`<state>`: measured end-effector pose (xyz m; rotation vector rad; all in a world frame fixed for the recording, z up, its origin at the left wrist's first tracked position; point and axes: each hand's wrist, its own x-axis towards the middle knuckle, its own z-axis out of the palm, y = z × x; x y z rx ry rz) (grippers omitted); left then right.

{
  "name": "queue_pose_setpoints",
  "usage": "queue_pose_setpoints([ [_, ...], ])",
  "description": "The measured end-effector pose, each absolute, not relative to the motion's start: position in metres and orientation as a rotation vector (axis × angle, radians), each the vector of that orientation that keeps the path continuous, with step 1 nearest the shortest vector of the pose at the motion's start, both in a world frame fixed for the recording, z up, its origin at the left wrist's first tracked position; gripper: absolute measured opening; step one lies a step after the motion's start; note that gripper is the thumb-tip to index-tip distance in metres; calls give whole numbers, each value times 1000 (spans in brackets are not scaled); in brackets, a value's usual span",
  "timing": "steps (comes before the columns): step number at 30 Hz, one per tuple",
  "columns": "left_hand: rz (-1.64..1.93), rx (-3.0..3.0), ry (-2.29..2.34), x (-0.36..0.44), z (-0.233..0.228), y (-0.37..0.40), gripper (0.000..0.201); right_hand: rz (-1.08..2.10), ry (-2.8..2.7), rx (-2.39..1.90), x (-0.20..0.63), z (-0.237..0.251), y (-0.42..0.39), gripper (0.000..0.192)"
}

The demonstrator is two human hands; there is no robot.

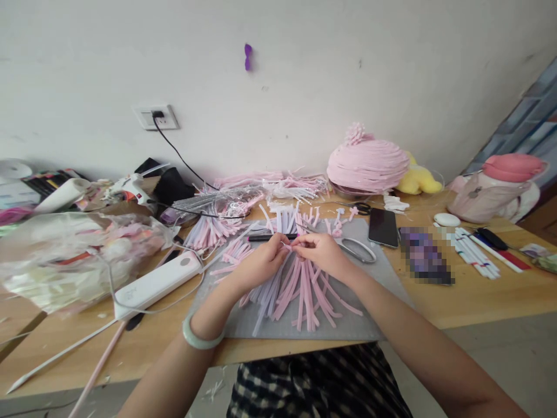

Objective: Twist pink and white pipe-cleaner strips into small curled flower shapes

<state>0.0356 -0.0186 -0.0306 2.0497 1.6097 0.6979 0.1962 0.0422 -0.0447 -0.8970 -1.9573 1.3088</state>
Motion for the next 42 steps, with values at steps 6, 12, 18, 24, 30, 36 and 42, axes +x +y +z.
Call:
queue_pose_setpoints([
  [6, 922, 2029, 1717, 35, -32, -16, 14, 1417, -1831, -900, 197, -42, 43, 19],
  [12, 1020, 1842, 1519, 34, -35, -14, 14, 1360, -1824, -854, 195, -48, 41, 31],
  [18, 976, 1715, 1250, 37, -33, -13, 19, 1273, -1875, -785, 193, -58, 41, 27],
  [24, 892, 1638, 1167, 37, -36, -14, 21, 1222, -1891, -822, 193, -56, 42, 21],
  [30, 909, 1532, 1188, 30, -37, -12, 16, 1182, -1970, -821, 195, -48, 40, 15],
  [36, 833, 1575, 1239, 23, -31, -11, 12, 1270, -2001, -796, 200, -38, 39, 15],
  [42, 837, 1484, 1194, 34, -30, -14, 18, 1377, -1940, -826, 196, -42, 39, 15],
])
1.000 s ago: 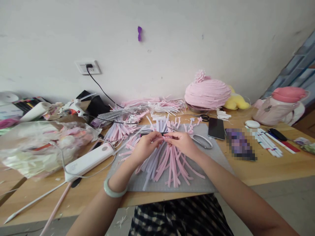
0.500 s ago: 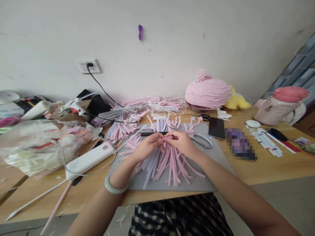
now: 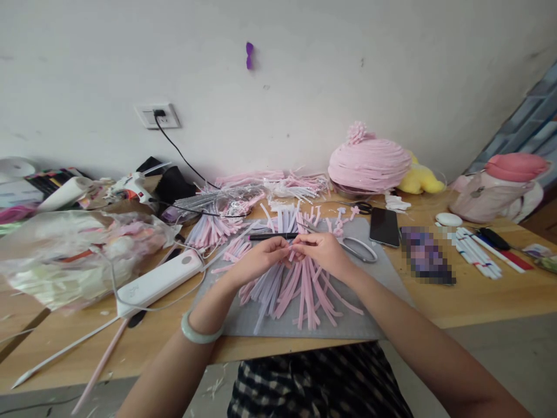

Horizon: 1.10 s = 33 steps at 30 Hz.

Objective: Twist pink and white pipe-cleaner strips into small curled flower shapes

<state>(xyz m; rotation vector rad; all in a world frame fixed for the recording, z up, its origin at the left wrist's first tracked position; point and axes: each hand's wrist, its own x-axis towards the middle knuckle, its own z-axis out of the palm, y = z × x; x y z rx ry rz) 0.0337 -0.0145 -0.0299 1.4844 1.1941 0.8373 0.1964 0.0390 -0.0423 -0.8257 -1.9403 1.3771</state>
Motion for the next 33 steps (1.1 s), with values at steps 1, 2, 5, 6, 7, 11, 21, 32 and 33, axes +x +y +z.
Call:
queue_pose_setpoints([
  [1, 860, 1408, 1175, 36, -31, -15, 21, 1384, -1943, -817, 196, -44, 39, 15],
  [2, 878, 1332, 1160, 38, -33, -14, 23, 1378, -1949, -810, 196, -45, 39, 15],
  [5, 891, 1199, 1118, 39, -37, -12, 30, 1322, -1979, -817, 195, -47, 39, 15],
  [6, 885, 1188, 1111, 39, -37, -12, 30, 1305, -1994, -824, 195, -47, 39, 14],
  [7, 877, 1186, 1109, 38, -37, -11, 30, 1290, -2011, -828, 195, -47, 38, 14],
  [11, 809, 1241, 1173, 35, -31, -14, 26, 1276, -2061, -861, 193, -46, 37, 15],
  [21, 665, 1506, 1406, 25, -24, -16, 18, 1380, -2095, -845, 195, -44, 36, 23],
  [32, 606, 1720, 1390, 15, -17, -18, 13, 1760, -1786, -870, 192, -47, 38, 22],
  [33, 615, 1836, 1439, 16, -18, -18, 13, 1806, -1703, -890, 192, -47, 38, 21],
])
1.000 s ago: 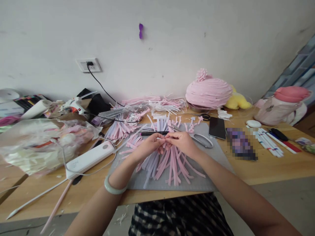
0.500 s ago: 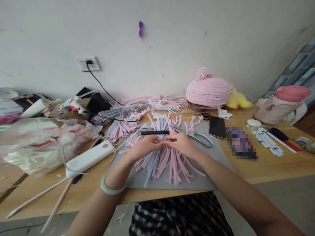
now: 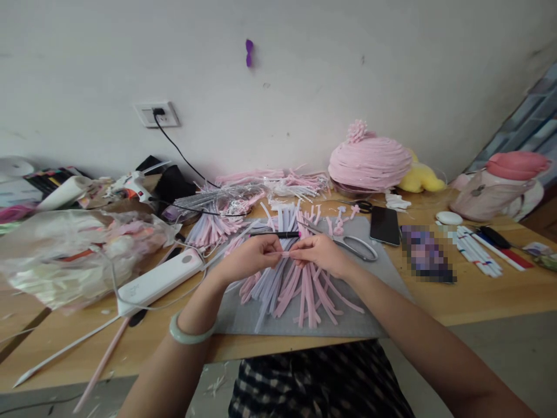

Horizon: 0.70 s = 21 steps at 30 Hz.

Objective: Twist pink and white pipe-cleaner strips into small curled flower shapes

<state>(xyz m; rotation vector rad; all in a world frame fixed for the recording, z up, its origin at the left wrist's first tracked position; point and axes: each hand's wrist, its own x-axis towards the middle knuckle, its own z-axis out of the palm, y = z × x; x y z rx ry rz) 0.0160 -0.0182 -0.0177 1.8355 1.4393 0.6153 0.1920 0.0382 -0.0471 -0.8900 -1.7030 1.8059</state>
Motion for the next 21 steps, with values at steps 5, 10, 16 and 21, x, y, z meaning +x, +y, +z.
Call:
queue_pose_setpoints([
  [5, 631, 2630, 1697, 27, -25, -21, 21, 2007, -1266, -952, 192, -49, 43, 13],
  [10, 499, 3135, 1415, 26, -31, -24, 28, 2189, -968, -961, 192, -49, 46, 17],
  [16, 637, 3453, 1339, 23, -37, -20, 21, 2207, -1169, -955, 197, -40, 43, 9],
  [21, 754, 3104, 1525, 35, -37, -20, 22, 1656, -1705, -880, 200, -36, 40, 2],
])
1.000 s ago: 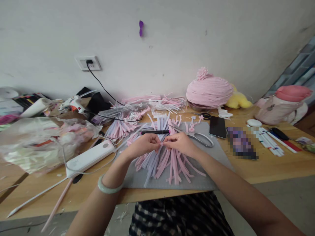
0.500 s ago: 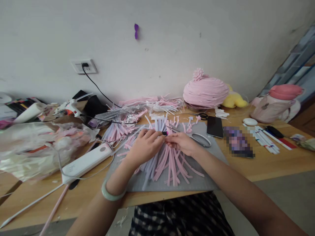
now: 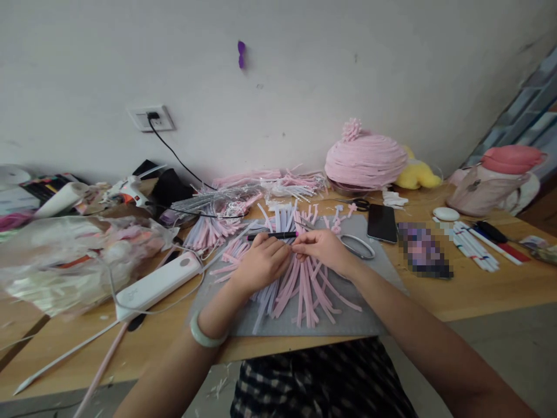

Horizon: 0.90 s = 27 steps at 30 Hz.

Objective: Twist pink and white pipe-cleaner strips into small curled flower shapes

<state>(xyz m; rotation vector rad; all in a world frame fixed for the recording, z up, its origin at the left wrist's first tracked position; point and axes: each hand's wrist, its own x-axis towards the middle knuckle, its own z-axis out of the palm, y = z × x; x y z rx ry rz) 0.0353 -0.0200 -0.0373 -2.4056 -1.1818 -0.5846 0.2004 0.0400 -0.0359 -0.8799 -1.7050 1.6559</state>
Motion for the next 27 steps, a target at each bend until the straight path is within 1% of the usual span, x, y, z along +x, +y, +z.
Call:
queue_pose_setpoints([
  [2, -742, -2545, -1408, 41, -35, -21, 26, 1423, -1892, -836, 202, -36, 41, 5],
  [4, -1016, -2696, -1679, 45, -34, -21, 27, 1204, -2046, -746, 206, -37, 42, 9],
  [5, -1216, -2768, -1833, 48, -35, -21, 26, 1100, -2102, -664, 207, -38, 43, 11],
  [7, -1747, -2826, -2159, 52, -38, -19, 23, 927, -2156, -463, 210, -41, 44, 16],
  [9, -2289, -2718, -2396, 54, -41, -18, 20, 847, -2147, -322, 211, -45, 45, 17],
  [10, -2438, -2668, -2444, 55, -43, -17, 19, 855, -2124, -320, 211, -46, 45, 16],
  [11, -2479, -2640, -2438, 54, -43, -16, 18, 903, -2085, -369, 209, -47, 45, 13],
  [12, -2394, -2645, -2402, 53, -42, -16, 18, 998, -2033, -453, 208, -48, 45, 12],
  [13, -2209, -2664, -2343, 51, -41, -15, 19, 1130, -1968, -547, 206, -49, 46, 13],
  [15, -1711, -2668, -2159, 45, -37, -15, 21, 1427, -1830, -694, 202, -50, 47, 18],
  [17, -1227, -2646, -1900, 40, -35, -16, 22, 1643, -1750, -746, 200, -52, 49, 20],
  [19, -869, -2619, -1641, 36, -34, -17, 23, 1703, -1766, -768, 201, -53, 51, 19],
  [21, -657, -2622, -1473, 35, -36, -17, 24, 1656, -1877, -795, 202, -54, 51, 16],
  [23, -634, -2664, -1446, 37, -37, -18, 25, 1505, -2038, -787, 203, -53, 50, 12],
  [24, -702, -2692, -1495, 39, -38, -18, 25, 1387, -2106, -765, 204, -52, 50, 11],
  [26, -1018, -2729, -1733, 44, -39, -18, 24, 1110, -2192, -683, 205, -48, 47, 11],
  [27, -1290, -2732, -1911, 46, -40, -17, 23, 978, -2213, -624, 206, -47, 46, 12],
])
